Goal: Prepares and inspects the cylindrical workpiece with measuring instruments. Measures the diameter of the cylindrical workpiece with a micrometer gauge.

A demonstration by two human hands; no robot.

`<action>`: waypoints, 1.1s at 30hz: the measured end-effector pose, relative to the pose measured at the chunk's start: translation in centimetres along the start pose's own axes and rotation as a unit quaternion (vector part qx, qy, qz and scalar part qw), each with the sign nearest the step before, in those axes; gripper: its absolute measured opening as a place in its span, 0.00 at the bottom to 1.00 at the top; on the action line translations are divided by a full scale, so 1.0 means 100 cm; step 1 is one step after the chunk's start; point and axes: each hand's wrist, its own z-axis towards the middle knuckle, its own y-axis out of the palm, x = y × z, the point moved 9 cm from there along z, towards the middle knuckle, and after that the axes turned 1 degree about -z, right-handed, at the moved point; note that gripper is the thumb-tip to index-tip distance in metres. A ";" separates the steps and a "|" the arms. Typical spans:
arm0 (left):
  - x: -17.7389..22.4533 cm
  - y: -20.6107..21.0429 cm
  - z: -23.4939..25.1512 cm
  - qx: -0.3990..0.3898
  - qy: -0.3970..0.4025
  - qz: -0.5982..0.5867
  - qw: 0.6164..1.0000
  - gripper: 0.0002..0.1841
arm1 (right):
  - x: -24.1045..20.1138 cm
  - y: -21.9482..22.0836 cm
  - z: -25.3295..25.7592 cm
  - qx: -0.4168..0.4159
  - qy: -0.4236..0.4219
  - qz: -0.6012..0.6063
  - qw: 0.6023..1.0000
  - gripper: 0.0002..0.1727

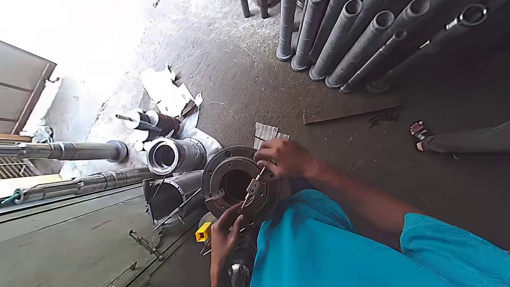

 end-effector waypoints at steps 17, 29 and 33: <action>0.010 0.026 -0.008 -0.004 -0.003 0.122 0.992 0.09 | 0.032 0.026 0.019 -0.116 0.035 0.053 0.991 0.21; 0.038 -0.024 0.084 0.023 0.203 0.425 0.882 0.13 | 0.006 0.057 -0.057 -0.288 0.113 0.168 0.936 0.19; 0.078 0.004 0.153 -0.139 0.387 0.452 0.791 0.17 | -0.032 0.107 -0.078 -0.284 0.165 0.336 0.883 0.24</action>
